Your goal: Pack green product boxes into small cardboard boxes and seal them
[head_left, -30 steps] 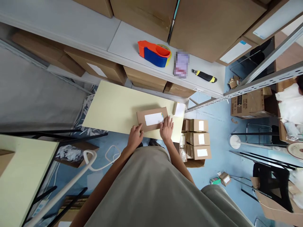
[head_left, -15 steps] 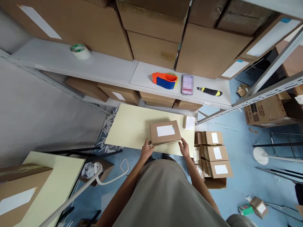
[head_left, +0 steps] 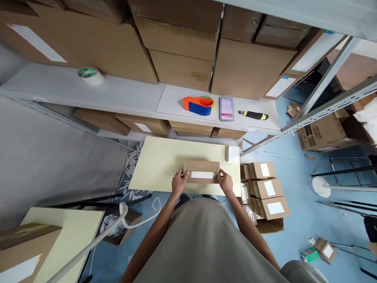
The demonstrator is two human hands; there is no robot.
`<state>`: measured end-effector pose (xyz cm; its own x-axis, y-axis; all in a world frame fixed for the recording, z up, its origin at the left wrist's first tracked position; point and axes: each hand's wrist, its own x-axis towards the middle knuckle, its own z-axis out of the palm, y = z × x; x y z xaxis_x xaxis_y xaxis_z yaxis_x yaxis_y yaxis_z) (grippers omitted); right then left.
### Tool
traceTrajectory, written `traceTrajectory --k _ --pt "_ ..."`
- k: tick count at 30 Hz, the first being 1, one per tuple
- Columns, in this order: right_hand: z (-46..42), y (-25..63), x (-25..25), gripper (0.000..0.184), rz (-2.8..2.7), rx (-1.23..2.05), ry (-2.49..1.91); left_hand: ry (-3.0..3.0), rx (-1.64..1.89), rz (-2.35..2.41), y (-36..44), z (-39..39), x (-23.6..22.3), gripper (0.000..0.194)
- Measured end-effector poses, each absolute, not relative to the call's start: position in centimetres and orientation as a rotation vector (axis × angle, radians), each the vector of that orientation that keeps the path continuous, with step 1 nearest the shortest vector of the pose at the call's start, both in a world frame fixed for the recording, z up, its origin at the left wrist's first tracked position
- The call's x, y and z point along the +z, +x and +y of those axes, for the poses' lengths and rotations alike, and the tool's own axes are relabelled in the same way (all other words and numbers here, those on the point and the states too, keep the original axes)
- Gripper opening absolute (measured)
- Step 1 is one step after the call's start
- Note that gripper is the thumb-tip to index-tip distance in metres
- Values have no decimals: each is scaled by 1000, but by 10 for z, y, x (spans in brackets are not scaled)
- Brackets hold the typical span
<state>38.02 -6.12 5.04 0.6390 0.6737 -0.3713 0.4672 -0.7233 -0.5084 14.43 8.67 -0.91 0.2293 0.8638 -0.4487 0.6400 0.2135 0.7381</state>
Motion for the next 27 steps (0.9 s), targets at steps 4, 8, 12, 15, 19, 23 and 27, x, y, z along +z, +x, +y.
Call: traceTrajectory --k 4,8,12,15,19,23,27 --pt "-58 378 45 46 -853 815 -2548 1472 269 1453 142 92 -14 32" --pt "-50 374 40 38 -795 876 -2624 1381 311 1385 138 98 -24 31" --pt "-40 362 31 28 -803 828 -2672 1332 384 1415 144 100 -36 30" --pt "-37 357 23 20 -822 759 -2657 1328 449 1443 152 100 -40 29" --pt "-40 361 14 14 -868 729 -2619 1266 486 1450 157 100 -39 27" --pt "-45 366 10 28 -841 749 -2568 1166 429 1486 153 102 -38 26" --pt "-47 367 4 35 -793 726 -2547 1103 380 1528 149 102 -39 35"
